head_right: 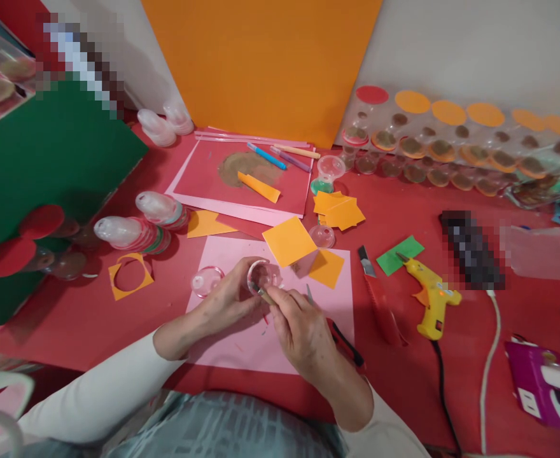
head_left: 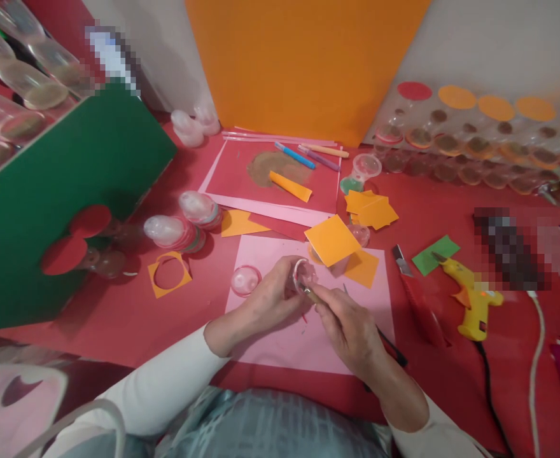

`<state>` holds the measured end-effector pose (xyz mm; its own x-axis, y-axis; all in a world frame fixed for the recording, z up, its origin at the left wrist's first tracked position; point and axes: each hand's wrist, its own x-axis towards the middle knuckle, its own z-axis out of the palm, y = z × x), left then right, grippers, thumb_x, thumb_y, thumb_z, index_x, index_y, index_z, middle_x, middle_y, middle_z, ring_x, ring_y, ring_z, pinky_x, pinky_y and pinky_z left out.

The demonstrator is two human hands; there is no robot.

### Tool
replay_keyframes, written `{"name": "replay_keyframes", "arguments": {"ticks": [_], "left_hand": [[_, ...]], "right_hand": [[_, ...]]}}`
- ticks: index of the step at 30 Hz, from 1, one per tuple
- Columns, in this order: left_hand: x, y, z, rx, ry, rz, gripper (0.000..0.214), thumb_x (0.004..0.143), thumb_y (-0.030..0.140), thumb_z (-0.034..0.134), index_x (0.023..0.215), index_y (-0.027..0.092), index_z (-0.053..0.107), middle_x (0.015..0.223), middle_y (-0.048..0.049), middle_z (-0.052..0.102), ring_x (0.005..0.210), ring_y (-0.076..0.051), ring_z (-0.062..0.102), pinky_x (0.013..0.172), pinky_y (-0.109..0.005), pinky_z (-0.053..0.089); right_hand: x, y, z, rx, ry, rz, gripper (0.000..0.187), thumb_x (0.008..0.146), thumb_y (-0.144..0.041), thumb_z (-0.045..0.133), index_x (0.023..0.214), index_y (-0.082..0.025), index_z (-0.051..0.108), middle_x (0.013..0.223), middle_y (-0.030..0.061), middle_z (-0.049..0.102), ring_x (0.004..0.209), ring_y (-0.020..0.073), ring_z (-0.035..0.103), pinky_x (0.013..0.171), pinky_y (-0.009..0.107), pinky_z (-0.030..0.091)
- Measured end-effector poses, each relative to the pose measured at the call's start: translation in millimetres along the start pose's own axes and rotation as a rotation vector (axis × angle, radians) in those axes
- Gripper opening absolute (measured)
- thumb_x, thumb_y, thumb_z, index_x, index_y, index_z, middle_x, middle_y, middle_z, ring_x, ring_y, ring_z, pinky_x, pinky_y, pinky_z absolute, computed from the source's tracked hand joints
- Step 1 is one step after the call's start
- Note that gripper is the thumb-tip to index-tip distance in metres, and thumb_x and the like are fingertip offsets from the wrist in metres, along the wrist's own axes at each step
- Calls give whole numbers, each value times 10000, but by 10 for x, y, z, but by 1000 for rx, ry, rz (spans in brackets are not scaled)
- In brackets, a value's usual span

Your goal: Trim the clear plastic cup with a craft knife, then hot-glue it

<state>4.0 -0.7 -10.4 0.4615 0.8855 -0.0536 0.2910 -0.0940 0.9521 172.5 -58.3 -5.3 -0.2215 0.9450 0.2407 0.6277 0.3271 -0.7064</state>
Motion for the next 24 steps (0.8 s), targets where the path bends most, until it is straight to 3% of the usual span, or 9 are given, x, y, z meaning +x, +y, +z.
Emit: {"name": "replay_keyframes", "arguments": {"ticks": [9, 24], "left_hand": [[12, 41, -31, -37, 1, -2, 205, 818, 200, 530, 1006, 197, 448, 934, -29, 595, 760, -140, 583, 656, -268, 503], [-22, -16, 26, 81, 60, 87, 219, 844, 157, 488, 1041, 198, 403, 929, -33, 561, 784, -140, 562, 681, -272, 481]], "right_hand": [[3, 0, 0, -1, -47, 15, 340, 966, -204, 377, 1232, -163, 585, 909, 80, 731, 822, 189, 706, 725, 285, 588], [-12, -2, 71, 47, -11, 43, 341, 953, -200, 427, 1242, -198, 607, 984, 78, 734, 873, 183, 701, 764, 278, 581]]}}
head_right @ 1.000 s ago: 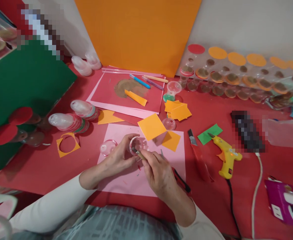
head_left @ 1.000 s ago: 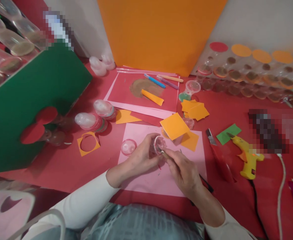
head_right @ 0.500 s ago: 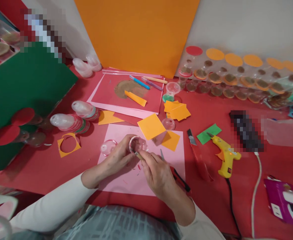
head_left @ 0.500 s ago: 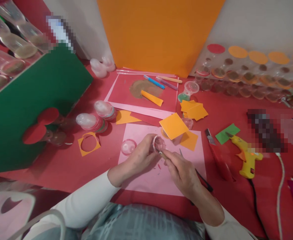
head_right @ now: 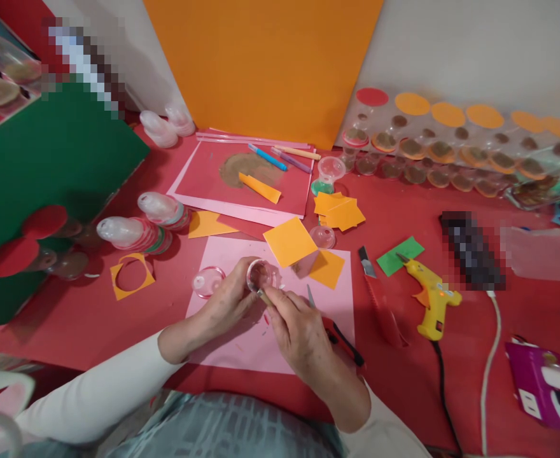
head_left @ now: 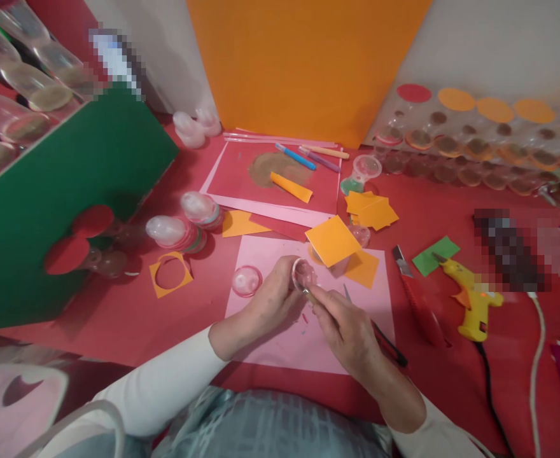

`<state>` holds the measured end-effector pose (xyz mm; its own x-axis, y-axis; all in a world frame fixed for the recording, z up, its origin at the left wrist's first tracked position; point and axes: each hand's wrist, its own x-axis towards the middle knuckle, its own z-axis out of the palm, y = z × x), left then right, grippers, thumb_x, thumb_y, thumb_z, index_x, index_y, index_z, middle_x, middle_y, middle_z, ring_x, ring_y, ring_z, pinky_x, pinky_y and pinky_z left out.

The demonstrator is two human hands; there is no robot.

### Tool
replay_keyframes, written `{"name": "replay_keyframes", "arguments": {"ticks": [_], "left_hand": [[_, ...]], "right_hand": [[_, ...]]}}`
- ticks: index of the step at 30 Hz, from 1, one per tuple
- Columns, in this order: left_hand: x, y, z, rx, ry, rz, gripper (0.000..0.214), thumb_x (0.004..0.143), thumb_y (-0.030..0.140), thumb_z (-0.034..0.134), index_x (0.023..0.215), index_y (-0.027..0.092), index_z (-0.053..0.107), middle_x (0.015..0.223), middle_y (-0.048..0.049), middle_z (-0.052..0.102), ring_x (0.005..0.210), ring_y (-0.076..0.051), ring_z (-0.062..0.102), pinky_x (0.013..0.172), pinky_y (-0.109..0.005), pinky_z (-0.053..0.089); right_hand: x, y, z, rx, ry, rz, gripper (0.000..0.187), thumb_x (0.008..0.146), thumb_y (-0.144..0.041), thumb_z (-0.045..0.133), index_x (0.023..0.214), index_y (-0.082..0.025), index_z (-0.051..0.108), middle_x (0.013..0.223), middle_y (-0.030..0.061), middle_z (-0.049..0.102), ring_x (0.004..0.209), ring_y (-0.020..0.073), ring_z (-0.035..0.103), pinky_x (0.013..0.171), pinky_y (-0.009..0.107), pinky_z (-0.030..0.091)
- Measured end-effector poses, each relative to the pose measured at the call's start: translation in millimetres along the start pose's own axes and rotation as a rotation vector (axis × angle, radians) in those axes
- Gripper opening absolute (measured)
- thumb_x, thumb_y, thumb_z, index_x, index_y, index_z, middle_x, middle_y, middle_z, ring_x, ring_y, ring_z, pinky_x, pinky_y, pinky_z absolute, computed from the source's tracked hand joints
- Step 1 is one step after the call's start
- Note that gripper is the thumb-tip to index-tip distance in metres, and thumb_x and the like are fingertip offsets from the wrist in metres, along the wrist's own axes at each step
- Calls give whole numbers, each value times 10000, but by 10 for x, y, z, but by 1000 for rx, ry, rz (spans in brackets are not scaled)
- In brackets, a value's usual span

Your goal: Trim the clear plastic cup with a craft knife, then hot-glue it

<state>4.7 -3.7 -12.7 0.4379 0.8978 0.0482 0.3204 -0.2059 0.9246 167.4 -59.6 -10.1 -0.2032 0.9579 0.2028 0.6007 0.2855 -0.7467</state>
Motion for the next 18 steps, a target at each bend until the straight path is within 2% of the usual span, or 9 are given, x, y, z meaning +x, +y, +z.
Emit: {"name": "replay_keyframes", "arguments": {"ticks": [10, 18], "left_hand": [[9, 5, 44, 30, 41, 117, 200, 859, 126, 458, 1021, 208, 374, 902, -27, 557, 744, -131, 558, 648, -269, 477], [6, 4, 60, 10, 57, 109, 172, 865, 143, 468, 1000, 209, 384, 909, -30, 543, 763, -133, 560, 660, -269, 482]], "right_hand": [[26, 7, 9, 125, 2, 38, 314, 929, -179, 450, 1172, -173, 649, 950, 76, 746, 879, 176, 708, 809, 263, 575], [38, -19, 13, 109, 18, 51, 325, 921, -179, 455, 1172, -179, 662, 963, 86, 748, 893, 188, 707, 819, 283, 576]]}}
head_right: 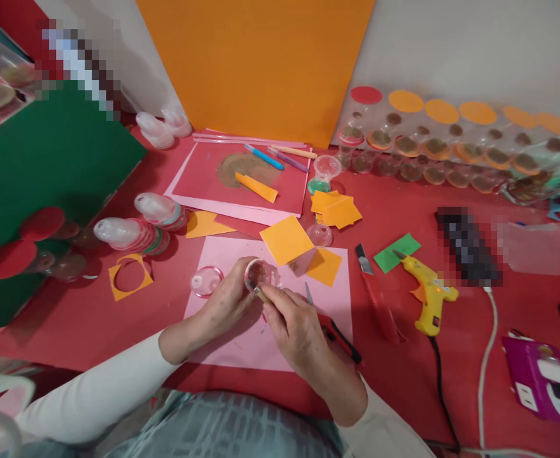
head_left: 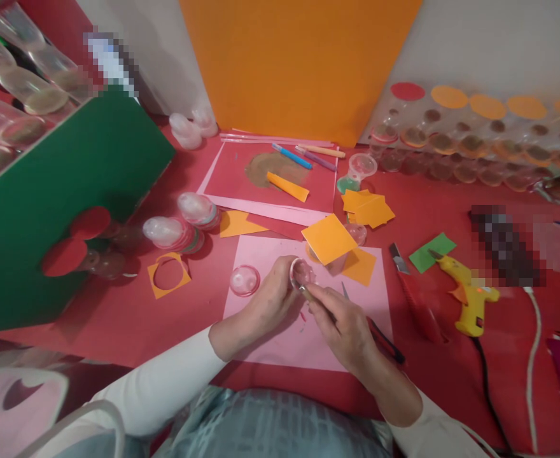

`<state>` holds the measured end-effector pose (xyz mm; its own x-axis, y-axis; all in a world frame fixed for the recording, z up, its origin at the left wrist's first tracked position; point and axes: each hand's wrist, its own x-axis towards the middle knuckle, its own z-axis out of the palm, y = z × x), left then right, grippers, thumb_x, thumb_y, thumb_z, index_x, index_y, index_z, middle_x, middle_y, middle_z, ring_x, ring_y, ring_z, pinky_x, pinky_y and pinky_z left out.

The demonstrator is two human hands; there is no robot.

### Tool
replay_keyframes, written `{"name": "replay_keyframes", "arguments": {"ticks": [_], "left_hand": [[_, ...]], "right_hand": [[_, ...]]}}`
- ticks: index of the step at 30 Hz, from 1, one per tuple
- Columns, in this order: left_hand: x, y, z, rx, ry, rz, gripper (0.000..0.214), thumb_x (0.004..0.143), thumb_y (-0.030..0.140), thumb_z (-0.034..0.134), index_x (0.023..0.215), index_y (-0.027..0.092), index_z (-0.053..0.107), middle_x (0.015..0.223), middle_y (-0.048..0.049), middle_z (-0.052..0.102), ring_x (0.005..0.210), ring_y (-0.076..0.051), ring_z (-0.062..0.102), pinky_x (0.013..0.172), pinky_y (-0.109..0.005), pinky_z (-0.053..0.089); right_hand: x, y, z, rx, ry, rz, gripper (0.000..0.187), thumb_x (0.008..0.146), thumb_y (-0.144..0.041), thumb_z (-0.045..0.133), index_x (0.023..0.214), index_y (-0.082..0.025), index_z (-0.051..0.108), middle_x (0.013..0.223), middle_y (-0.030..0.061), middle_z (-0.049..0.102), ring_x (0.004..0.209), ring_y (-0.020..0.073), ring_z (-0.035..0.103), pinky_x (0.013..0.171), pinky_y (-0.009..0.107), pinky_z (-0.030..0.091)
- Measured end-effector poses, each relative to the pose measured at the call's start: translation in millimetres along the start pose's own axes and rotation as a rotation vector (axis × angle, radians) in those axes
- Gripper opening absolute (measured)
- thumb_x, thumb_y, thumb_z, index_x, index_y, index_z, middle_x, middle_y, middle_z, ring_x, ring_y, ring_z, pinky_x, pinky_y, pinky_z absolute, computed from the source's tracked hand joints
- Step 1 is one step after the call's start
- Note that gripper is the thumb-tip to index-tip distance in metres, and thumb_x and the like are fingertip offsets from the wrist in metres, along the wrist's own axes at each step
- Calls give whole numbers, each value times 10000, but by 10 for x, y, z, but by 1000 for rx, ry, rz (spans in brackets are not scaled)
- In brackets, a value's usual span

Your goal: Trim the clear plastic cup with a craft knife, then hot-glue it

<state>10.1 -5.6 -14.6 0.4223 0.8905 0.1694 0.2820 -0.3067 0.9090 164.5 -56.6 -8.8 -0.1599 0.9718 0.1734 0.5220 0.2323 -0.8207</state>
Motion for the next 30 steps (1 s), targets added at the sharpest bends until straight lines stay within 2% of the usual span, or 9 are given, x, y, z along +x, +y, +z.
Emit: {"name": "replay_keyframes", "arguments": {"ticks": [7, 11, 14, 15, 17, 20, 25, 30], "left_hand": [[4, 14, 8, -6, -8, 0, 197, 847, 126, 466, 999, 217, 380, 894, -22, 547, 725, -133, 551, 633, -277, 477], [-1, -4, 29, -4, 15, 19, 220, 847, 129, 482, 1023, 216, 382, 922, -32, 549, 761, -139, 549, 671, -292, 487], [-23, -28, 68, -23, 22, 16, 233, 851, 144, 501, 1047, 211, 393, 923, -31, 542, 758, -138, 537, 670, -289, 486], [-31, -34, 80, -49, -8, 9, 231, 862, 151, 497, 1061, 210, 396, 917, -28, 541, 747, -134, 529, 656, -280, 482], [-45, -40, 96, -94, -5, 12, 218, 880, 157, 477, 1073, 210, 392, 857, -2, 519, 673, -115, 484, 598, -253, 456], [-49, -40, 91, -16, -13, 41, 196, 880, 164, 487, 1047, 204, 393, 873, -10, 512, 704, -120, 487, 628, -259, 457], [-25, -23, 37, -45, -7, -62, 189, 881, 213, 517, 1040, 196, 417, 930, -39, 537, 773, -141, 533, 683, -280, 477], [10, 2, -46, -39, -7, -98, 224, 857, 177, 513, 1059, 202, 419, 987, -57, 559, 857, -165, 571, 748, -307, 492]], "right_hand": [[13, -14, -8, 44, -7, 32, 320, 911, -191, 464, 1154, -197, 672, 897, 59, 753, 797, 178, 713, 729, 269, 587], [-21, -15, 26, -79, 41, -11, 332, 943, -206, 430, 1185, -192, 657, 933, 82, 743, 840, 191, 709, 759, 286, 581], [-33, -20, 47, -173, 62, -34, 353, 956, -207, 411, 1229, -198, 633, 913, 86, 735, 811, 191, 705, 724, 283, 578], [-29, -25, 47, -178, 64, -39, 354, 955, -205, 411, 1234, -197, 630, 911, 86, 734, 809, 190, 704, 718, 279, 577], [-10, -36, 35, -148, 69, -37, 346, 951, -200, 418, 1220, -193, 635, 907, 80, 735, 808, 184, 704, 725, 270, 575], [23, -47, 3, -85, 64, -15, 324, 942, -195, 434, 1185, -190, 648, 900, 70, 741, 803, 179, 705, 744, 267, 576], [31, -34, -33, -44, 57, 9, 322, 927, -183, 442, 1180, -201, 640, 969, 68, 744, 861, 182, 707, 779, 278, 576], [20, -40, -47, -42, 38, 6, 308, 917, -176, 449, 1148, -195, 651, 922, 66, 745, 822, 181, 709, 759, 277, 581]]}}
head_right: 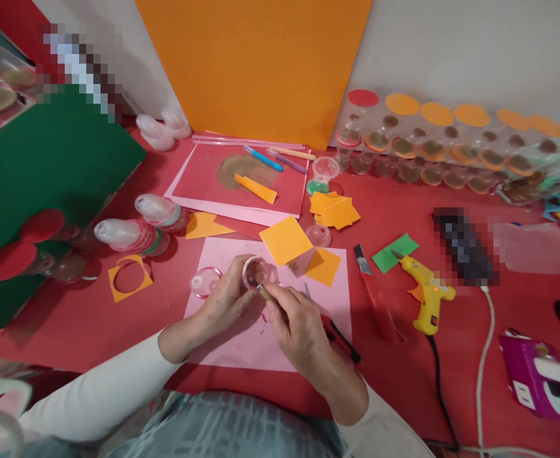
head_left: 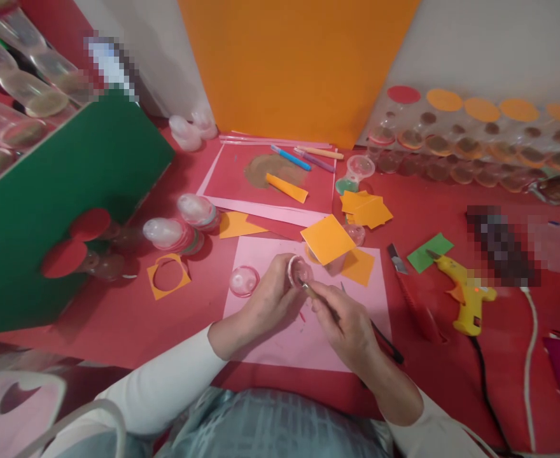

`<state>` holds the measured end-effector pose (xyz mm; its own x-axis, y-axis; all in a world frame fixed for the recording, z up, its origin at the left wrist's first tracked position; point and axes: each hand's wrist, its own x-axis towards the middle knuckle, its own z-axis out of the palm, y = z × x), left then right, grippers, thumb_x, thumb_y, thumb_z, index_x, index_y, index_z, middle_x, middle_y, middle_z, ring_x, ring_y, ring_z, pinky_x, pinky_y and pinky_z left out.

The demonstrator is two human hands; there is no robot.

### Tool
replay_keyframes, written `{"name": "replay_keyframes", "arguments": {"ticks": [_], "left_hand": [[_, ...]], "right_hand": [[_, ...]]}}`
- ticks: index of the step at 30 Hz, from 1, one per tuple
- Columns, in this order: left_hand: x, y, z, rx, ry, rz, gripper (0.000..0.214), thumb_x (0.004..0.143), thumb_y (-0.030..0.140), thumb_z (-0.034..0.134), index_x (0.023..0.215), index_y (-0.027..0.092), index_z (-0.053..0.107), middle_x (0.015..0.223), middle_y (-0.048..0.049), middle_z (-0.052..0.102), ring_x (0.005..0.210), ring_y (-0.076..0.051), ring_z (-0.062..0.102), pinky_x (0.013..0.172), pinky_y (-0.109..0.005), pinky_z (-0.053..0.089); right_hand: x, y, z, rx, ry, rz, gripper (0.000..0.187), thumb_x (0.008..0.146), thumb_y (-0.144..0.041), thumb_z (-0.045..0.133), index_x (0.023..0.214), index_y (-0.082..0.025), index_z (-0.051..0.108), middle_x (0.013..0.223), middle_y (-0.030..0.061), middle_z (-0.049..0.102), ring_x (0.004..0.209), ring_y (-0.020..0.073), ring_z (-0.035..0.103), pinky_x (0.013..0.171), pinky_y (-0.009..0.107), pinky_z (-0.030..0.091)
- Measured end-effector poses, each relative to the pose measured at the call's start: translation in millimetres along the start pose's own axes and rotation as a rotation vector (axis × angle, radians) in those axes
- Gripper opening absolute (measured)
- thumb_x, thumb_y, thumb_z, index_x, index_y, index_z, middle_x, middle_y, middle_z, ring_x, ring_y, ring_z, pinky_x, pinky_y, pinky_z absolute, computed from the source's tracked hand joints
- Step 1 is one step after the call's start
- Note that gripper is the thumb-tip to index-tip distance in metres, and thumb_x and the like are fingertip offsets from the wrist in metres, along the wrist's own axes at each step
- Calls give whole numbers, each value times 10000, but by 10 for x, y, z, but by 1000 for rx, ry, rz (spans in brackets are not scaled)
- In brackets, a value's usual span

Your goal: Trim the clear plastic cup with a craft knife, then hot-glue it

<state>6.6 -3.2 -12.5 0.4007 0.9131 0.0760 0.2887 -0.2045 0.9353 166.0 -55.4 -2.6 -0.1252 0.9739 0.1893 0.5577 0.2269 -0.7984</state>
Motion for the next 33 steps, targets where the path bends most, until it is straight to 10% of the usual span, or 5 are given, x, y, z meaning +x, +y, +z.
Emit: {"name": "replay_keyframes", "arguments": {"ticks": [33], "left_hand": [[20, -12, -14, 13, 0, -49, 211, 861, 182, 484, 1063, 213, 428, 950, -45, 560, 813, -165, 561, 722, -314, 502]], "right_hand": [[-2, 26, 28, 67, -44, -50, 334, 932, -173, 441, 1199, -166, 641, 910, 72, 735, 818, 169, 697, 776, 268, 579]]}}
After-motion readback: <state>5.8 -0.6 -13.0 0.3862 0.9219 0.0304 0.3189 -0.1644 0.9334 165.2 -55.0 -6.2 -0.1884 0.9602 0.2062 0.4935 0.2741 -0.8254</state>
